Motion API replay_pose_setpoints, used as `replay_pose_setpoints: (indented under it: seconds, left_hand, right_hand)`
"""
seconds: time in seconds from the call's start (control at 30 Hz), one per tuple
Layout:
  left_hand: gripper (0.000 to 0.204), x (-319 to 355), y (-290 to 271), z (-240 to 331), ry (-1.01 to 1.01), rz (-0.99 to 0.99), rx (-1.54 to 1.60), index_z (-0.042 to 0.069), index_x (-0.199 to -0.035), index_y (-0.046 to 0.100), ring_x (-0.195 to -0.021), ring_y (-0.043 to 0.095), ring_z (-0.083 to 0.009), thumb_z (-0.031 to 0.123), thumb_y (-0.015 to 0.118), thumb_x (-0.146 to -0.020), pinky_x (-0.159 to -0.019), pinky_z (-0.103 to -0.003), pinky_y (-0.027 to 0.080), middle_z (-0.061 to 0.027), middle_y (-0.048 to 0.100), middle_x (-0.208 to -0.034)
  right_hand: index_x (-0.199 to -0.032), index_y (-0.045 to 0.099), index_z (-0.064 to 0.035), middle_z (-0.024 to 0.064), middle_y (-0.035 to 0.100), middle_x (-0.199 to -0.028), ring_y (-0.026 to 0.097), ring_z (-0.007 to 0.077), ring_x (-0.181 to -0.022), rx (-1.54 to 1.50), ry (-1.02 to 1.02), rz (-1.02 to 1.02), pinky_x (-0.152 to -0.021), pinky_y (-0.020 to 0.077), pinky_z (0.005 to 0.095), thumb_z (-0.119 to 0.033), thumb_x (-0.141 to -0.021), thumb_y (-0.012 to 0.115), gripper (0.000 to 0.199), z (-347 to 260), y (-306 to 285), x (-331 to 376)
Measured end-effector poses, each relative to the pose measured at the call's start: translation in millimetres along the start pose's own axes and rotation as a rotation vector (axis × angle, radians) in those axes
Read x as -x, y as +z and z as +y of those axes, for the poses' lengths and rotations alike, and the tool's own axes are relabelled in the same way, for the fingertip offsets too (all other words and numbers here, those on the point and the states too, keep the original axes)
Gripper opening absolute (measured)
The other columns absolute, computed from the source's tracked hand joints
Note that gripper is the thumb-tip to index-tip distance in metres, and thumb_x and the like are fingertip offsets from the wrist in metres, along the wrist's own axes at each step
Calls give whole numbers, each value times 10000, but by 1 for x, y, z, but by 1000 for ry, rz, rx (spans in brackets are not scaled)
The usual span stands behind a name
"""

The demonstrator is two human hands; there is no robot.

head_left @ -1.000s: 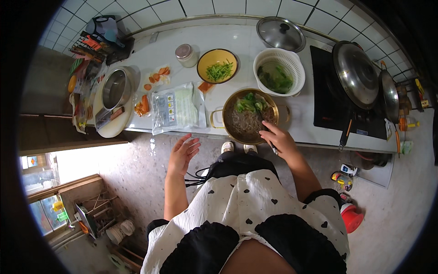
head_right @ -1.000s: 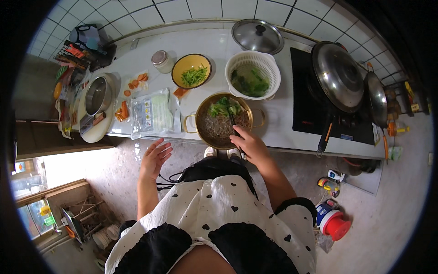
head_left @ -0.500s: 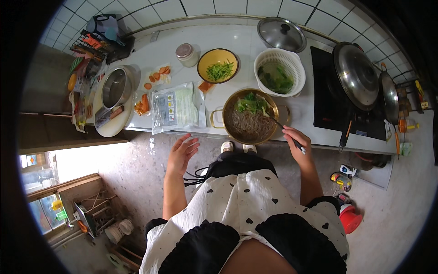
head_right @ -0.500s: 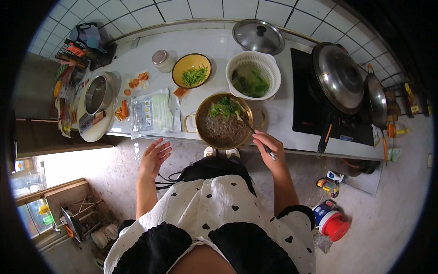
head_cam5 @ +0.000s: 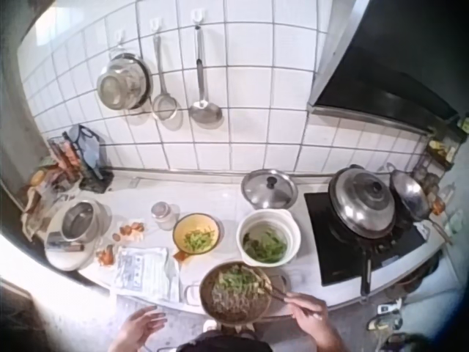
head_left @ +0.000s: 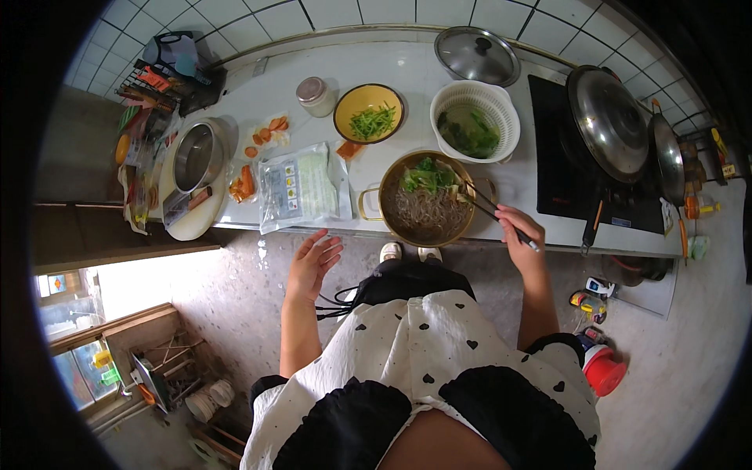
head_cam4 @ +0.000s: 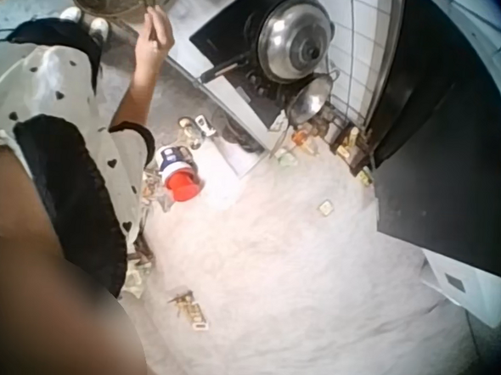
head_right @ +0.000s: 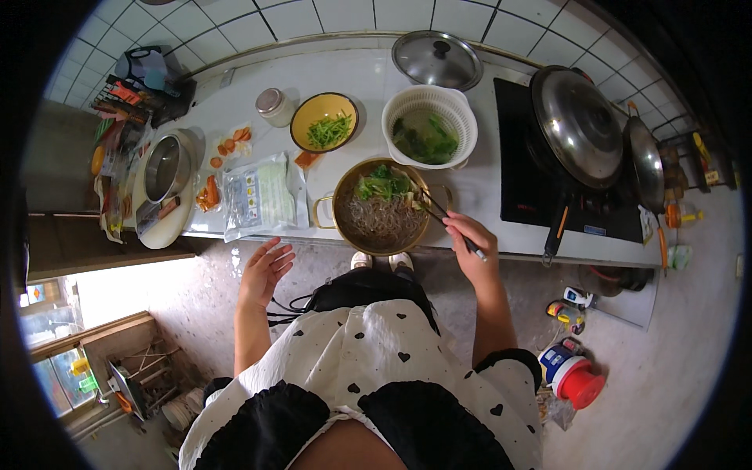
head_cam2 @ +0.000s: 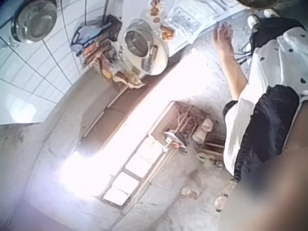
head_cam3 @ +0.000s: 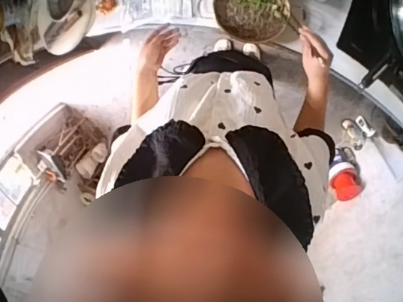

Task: The person drains noodles in a strainer, then transfers them into a pot. They add green vegetables and sliced sausages using chopsticks, followed by a seasoning packet. The person mixes the ingredients in the pot.

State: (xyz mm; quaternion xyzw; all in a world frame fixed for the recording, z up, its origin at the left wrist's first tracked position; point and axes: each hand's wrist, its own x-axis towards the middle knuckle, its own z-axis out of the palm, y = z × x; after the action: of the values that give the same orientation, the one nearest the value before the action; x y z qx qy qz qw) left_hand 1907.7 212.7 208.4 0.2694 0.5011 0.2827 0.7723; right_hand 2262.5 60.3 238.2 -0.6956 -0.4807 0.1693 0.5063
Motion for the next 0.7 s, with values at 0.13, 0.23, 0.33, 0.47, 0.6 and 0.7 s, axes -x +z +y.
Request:
replay_pose_setpoints:
  seconds: [0.13, 0.23, 0.33, 0.47, 0.6, 0.7]
  left_hand:
    - [329, -1, 0, -2, -1, -4, 3, 20, -1189, 437, -917, 597, -205, 68, 454, -864, -794, -297, 480, -125, 583, -1040]
    - [329, 0, 0, -2, 0, -4, 2, 22, -1190, 436, -921, 596, -204, 70, 454, -865, -795, -297, 479, -124, 583, -1040]
    - [329, 1, 1, 0, -1, -4, 5, 24, -1192, 437, -924, 594, -205, 73, 453, -867, -796, -295, 478, -122, 583, -1039]
    - [359, 2, -1, -1, -2, -3, 16, 22, -1208, 418, -914, 595, -202, 62, 464, -855, -804, -295, 474, -123, 578, -1048]
    - [292, -2, 4, -5, 50, 34, -303, 4, -1125, 504, -856, 596, -182, 84, 513, -844, -775, -280, 469, -123, 607, -969]
    - [193, -19, 25, -3, 275, -99, -781, -4, -993, 590, -764, 578, -134, 48, 566, -808, -700, -248, 458, -88, 624, -869]
  right_hand:
    - [-890, 634, -11, 97, 642, -900, 560, 112, -556, 13, -2, -26, -484, 464, 221, -27, -798, 600, 99, -22, -13, -11]
    - [-894, 629, -4, 107, 641, -911, 592, 128, -626, 5, -28, -24, -542, 487, 233, -5, -786, 603, 111, -26, -13, -13]
    - [-903, 625, 0, 127, 636, -940, 620, 171, -735, -10, -65, -47, -620, 502, 248, 43, -757, 611, 152, -26, -5, -12]
    - [-882, 615, 22, 141, 630, -952, 621, 187, -738, -50, -155, -21, -655, 500, 253, 47, -760, 604, 125, -19, 9, -11]
    - [-869, 593, 54, 166, 616, -974, 620, 177, -778, -4, -85, -33, -678, 507, 254, 7, -817, 560, 77, 11, 13, -7]
    - [-861, 591, 50, 162, 616, -971, 624, 170, -764, -177, 74, 35, -692, 502, 250, 6, -819, 555, 70, 17, 17, 0]
